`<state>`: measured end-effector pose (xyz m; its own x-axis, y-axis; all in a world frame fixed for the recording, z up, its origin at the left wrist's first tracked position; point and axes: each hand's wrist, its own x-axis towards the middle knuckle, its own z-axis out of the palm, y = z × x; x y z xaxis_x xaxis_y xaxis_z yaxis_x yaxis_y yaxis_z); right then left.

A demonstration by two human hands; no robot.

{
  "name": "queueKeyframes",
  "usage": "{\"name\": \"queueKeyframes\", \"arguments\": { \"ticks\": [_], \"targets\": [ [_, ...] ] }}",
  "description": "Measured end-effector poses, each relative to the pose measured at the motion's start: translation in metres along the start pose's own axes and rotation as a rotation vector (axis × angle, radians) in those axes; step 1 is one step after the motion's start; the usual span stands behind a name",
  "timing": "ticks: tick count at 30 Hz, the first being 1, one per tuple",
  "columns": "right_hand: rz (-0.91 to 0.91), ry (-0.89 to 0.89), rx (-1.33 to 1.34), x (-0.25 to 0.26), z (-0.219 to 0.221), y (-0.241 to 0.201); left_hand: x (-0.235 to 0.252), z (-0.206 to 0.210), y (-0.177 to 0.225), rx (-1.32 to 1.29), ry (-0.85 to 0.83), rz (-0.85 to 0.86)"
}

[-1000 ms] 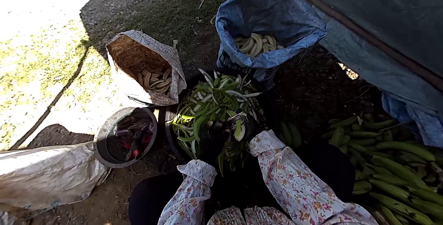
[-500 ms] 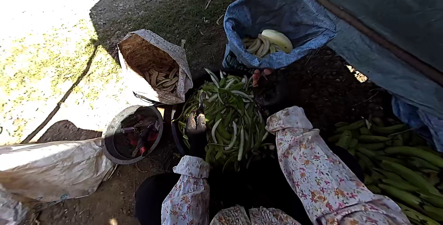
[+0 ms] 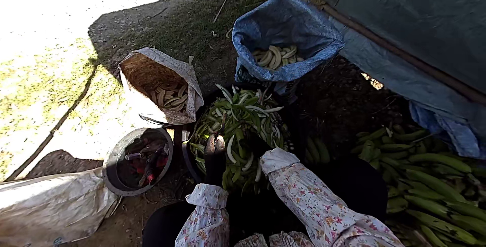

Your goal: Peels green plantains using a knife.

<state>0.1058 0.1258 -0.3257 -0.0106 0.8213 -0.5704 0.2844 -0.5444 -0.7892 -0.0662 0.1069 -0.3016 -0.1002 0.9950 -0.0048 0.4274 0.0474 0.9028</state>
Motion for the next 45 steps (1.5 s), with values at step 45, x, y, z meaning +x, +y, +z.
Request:
{"name": "queueKeyframes", "arguments": {
  "ticks": [45],
  "targets": [
    [-0.115,0.360,0.241,-0.026,-0.044,0.005,-0.022,0.011,0.018,0.243,-0.638,0.056]
  ]
}}
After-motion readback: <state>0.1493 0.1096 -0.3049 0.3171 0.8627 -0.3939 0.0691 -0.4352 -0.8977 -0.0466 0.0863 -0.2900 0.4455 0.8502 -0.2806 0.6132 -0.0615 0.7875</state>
